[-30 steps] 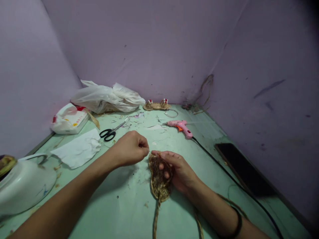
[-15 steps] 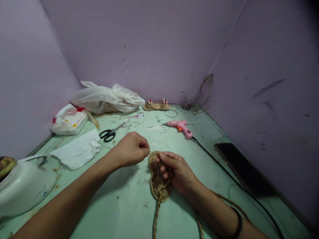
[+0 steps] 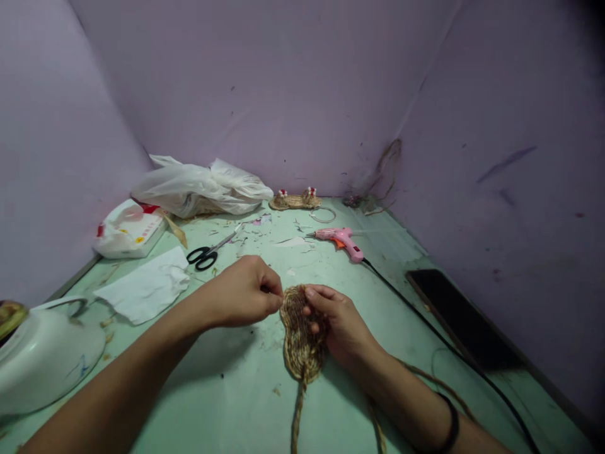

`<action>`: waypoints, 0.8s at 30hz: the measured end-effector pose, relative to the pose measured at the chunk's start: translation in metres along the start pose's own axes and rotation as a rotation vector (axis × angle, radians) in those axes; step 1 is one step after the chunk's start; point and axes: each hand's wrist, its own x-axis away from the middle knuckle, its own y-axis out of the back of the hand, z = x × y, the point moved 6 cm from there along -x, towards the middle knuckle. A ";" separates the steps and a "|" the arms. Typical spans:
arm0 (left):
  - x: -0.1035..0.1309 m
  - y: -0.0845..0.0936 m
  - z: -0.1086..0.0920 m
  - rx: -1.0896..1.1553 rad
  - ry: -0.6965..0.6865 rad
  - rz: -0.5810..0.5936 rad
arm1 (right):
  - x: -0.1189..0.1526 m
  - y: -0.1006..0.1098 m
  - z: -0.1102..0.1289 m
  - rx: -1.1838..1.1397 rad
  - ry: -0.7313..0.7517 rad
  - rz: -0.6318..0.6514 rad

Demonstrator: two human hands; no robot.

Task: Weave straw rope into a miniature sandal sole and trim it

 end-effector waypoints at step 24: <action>-0.013 -0.013 0.002 -0.039 0.042 -0.111 | 0.005 -0.012 -0.004 0.161 -0.013 0.116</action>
